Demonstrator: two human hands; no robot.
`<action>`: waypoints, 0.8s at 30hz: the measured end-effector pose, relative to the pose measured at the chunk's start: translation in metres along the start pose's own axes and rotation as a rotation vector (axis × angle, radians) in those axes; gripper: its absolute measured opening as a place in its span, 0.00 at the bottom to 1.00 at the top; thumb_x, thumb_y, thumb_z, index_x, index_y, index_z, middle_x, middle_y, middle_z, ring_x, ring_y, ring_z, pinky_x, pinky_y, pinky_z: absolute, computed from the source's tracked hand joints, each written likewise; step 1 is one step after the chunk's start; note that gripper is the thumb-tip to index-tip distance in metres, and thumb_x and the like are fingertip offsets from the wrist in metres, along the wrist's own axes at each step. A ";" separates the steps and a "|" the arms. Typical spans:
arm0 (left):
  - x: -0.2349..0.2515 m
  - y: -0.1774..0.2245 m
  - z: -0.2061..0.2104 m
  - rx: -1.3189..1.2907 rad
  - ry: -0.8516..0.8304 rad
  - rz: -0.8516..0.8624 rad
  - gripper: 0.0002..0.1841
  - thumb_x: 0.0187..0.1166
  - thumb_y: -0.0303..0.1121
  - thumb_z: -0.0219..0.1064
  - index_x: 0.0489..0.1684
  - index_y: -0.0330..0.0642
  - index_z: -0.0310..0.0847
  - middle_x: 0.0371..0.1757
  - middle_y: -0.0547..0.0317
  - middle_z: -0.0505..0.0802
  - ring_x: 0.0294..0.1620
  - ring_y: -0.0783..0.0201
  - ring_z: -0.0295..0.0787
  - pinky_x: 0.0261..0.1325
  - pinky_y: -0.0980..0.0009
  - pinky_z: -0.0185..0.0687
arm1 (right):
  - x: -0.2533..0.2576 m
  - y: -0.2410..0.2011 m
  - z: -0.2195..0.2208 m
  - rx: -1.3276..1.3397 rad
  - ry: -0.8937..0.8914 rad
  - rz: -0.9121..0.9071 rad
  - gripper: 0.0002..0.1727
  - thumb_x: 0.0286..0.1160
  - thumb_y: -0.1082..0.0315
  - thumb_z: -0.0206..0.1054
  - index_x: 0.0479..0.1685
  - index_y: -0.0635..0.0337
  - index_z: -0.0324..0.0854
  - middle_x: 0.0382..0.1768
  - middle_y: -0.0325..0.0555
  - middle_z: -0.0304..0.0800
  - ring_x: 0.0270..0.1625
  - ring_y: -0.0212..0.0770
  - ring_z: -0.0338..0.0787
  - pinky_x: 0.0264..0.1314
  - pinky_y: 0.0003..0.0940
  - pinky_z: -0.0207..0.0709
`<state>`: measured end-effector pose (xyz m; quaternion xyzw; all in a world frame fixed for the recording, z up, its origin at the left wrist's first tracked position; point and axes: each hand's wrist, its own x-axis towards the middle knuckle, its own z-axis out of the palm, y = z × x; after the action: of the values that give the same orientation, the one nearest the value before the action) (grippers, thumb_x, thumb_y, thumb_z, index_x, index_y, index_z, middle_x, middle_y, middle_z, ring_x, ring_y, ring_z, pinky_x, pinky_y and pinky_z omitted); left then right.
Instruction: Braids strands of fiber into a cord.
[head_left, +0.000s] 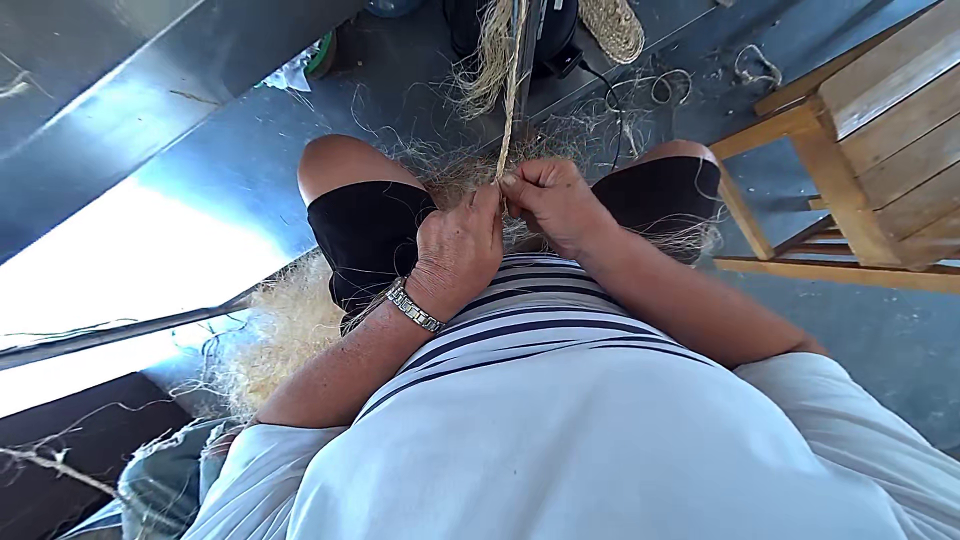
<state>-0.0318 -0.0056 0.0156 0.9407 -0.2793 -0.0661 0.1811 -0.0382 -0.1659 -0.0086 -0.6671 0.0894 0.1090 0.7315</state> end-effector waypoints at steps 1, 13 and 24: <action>-0.001 0.000 0.000 0.021 0.004 0.004 0.15 0.90 0.32 0.48 0.42 0.33 0.81 0.35 0.40 0.90 0.34 0.39 0.91 0.31 0.45 0.78 | -0.001 0.001 0.000 0.024 -0.009 -0.011 0.14 0.87 0.70 0.59 0.27 0.57 0.78 0.18 0.30 0.78 0.16 0.21 0.67 0.18 0.16 0.59; -0.002 -0.032 -0.004 -0.399 -0.398 -0.153 0.24 0.91 0.44 0.47 0.79 0.42 0.71 0.54 0.47 0.93 0.52 0.48 0.92 0.56 0.39 0.82 | -0.001 0.003 0.001 0.011 -0.038 0.007 0.10 0.84 0.73 0.62 0.31 0.58 0.78 0.21 0.30 0.75 0.20 0.21 0.68 0.24 0.15 0.62; -0.035 -0.097 -0.088 -1.537 0.413 -0.142 0.24 0.93 0.39 0.29 0.87 0.62 0.50 0.69 0.65 0.86 0.66 0.55 0.86 0.67 0.49 0.82 | -0.002 -0.010 -0.014 -0.013 -0.148 -0.005 0.13 0.84 0.72 0.62 0.27 0.54 0.77 0.21 0.28 0.76 0.21 0.19 0.69 0.25 0.14 0.61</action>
<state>0.0076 0.1157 0.0613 0.5611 -0.0559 -0.0758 0.8224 -0.0375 -0.1807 0.0000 -0.6623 0.0327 0.1567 0.7320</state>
